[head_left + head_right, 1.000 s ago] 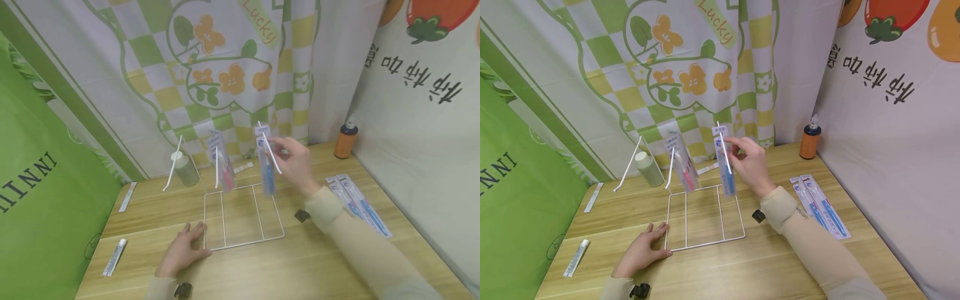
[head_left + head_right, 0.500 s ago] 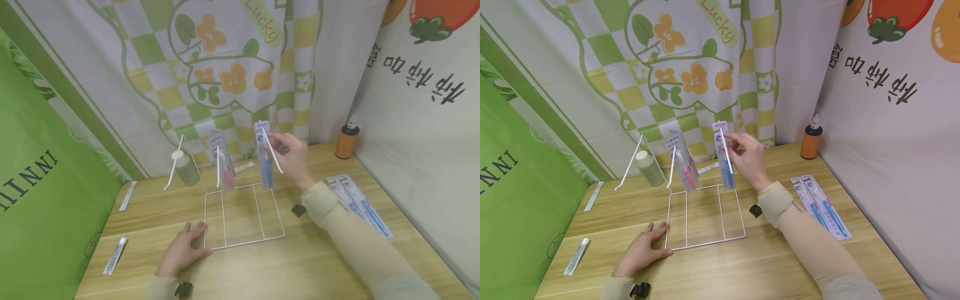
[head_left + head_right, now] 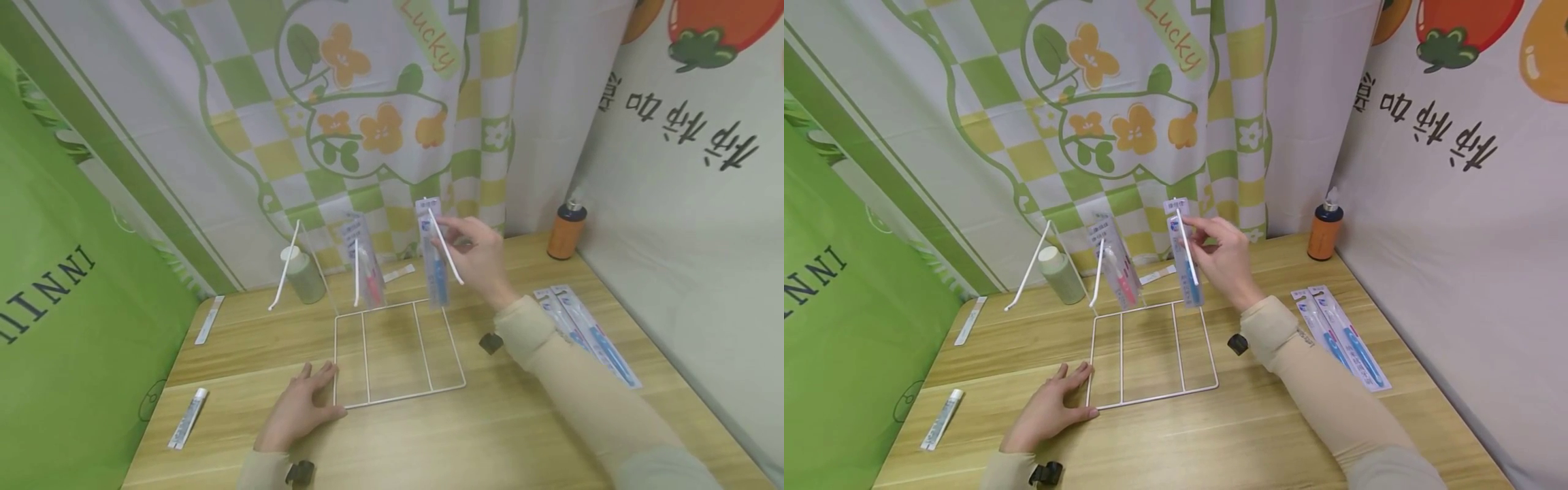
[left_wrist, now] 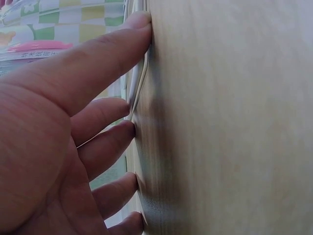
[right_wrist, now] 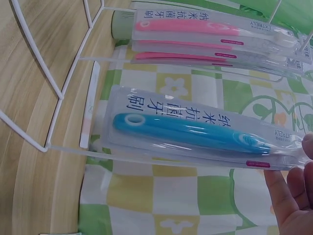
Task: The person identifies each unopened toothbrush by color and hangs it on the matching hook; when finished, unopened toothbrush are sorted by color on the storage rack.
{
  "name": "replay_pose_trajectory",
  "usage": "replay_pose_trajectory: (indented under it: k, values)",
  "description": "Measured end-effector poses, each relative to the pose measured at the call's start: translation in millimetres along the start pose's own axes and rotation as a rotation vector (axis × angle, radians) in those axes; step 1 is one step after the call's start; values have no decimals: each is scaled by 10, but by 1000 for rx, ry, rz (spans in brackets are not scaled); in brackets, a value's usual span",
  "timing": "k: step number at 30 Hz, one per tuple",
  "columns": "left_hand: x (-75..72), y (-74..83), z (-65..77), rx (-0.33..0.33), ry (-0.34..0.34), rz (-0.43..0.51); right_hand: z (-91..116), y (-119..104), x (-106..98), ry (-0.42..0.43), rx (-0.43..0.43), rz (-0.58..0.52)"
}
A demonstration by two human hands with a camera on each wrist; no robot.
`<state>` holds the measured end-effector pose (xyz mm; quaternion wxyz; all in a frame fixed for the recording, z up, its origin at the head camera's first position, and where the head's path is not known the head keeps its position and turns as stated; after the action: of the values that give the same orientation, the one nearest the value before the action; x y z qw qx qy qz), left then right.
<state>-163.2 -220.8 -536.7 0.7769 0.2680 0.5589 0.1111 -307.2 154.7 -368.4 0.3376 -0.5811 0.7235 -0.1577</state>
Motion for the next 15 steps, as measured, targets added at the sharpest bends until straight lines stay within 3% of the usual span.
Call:
replay_pose_trajectory:
  k: [10, 15]
  values:
    - [-4, 20, 3, 11, 4, -3, 46, 12, -50, 21, -36, 30]
    - [-7, 22, 7, 9, 5, 0, 144, 94, -139, -19, 40, 5]
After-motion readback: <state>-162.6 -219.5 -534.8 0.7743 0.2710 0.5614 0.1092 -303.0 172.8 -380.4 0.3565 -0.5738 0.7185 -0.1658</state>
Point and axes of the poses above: each hand's wrist, its own z-axis away from the middle knuckle, its own x-axis out of the palm, y = z × x, the point moved 4 cm from there along -z, towards the middle knuckle, and after that the axes turned 10 degrees about -y, right-handed, at the moved point
